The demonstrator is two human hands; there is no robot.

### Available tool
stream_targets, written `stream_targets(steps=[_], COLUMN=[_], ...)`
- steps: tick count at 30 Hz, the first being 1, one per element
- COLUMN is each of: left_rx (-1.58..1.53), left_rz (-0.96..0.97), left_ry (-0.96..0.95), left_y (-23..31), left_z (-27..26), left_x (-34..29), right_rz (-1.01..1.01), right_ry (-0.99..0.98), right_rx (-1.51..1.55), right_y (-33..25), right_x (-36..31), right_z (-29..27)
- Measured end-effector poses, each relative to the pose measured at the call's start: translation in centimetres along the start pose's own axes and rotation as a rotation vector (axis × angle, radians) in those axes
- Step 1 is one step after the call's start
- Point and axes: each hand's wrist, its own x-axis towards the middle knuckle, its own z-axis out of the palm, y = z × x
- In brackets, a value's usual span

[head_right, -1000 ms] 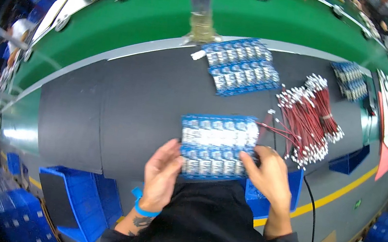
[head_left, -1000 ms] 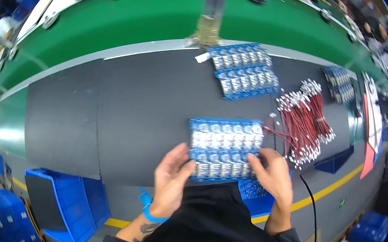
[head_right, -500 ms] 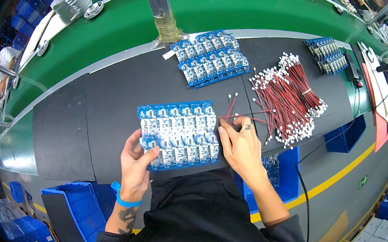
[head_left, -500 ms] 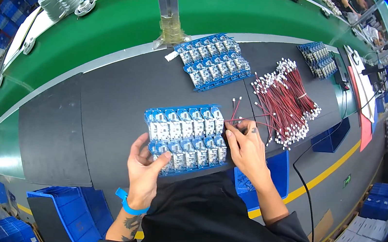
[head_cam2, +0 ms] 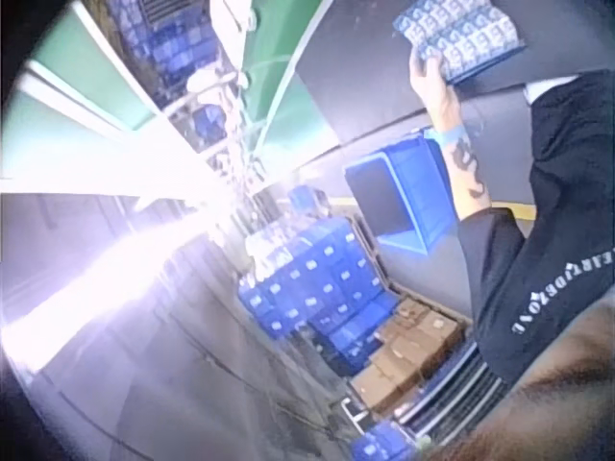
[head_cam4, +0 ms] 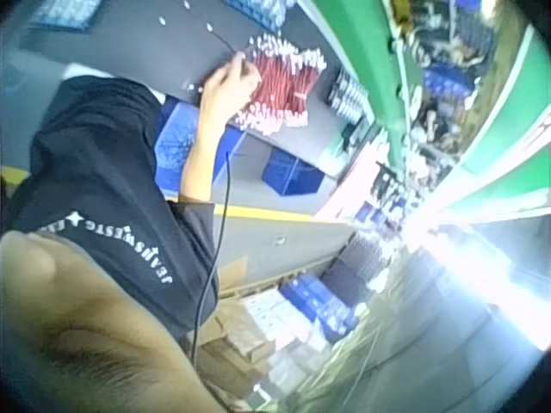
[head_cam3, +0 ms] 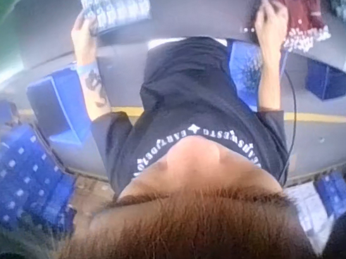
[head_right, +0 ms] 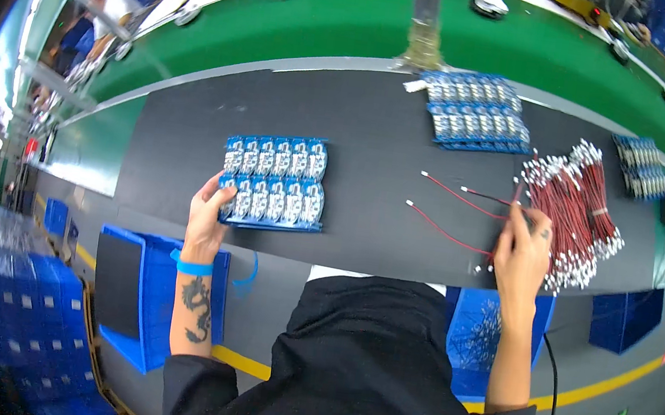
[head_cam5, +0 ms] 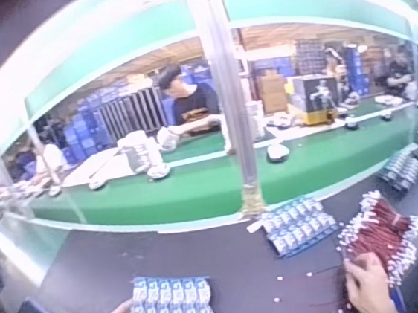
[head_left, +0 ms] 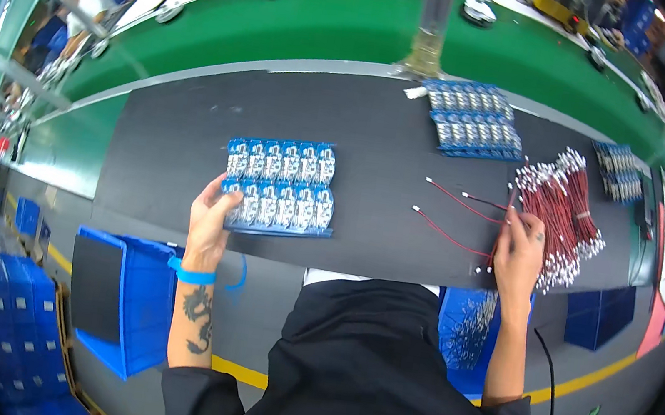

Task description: The recorder is assembling LED circuit strips by inserting small components and then connecting bundles of wires to the finished strips.

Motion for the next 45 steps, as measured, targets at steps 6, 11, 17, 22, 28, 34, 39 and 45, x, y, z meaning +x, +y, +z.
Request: stream_targets(steps=[6,11,17,22,28,34,39,45], left_rx=[0.771,0.484,1.045,1.078,1.022,0.914,0.742,0.618], left_rz=[0.312,-0.272,-0.578,-0.642,-0.83,-0.723,-0.502,-0.254], left_ry=[0.211,-0.931,-0.49,-1.089,-0.794,-0.394,-0.227,-0.098], left_y=[3.0,1.1,-34.9,-41.9,-33.6,-24.6,-17.6,-5.4], left_z=[-2.6,-5.4,-19.1,-15.8,-16.7,-17.9,-15.2,-11.8], left_x=[-1.2,-9.0,-7.8,-5.0,-3.6,1.3,3.9,0.5], right_rz=[-0.188,-0.145,-0.164,-0.19,-0.123,-0.086,-0.098,0.055], right_ry=[-0.164,-0.376,-0.399,-0.341,-0.453,-0.389,-0.199,0.012], right_rx=[0.448,0.574,0.631,0.362,0.258,0.29,0.521,0.567], right_y=[-8.1,-12.9,-19.1,-18.6,-18.5,-19.1,-17.0,-14.1], right_x=[-2.0,-1.2,4.5,7.6,7.2,7.5,7.0,2.7], right_z=[-1.6,2.3,9.0,12.9,14.8,14.8,13.1,10.8])
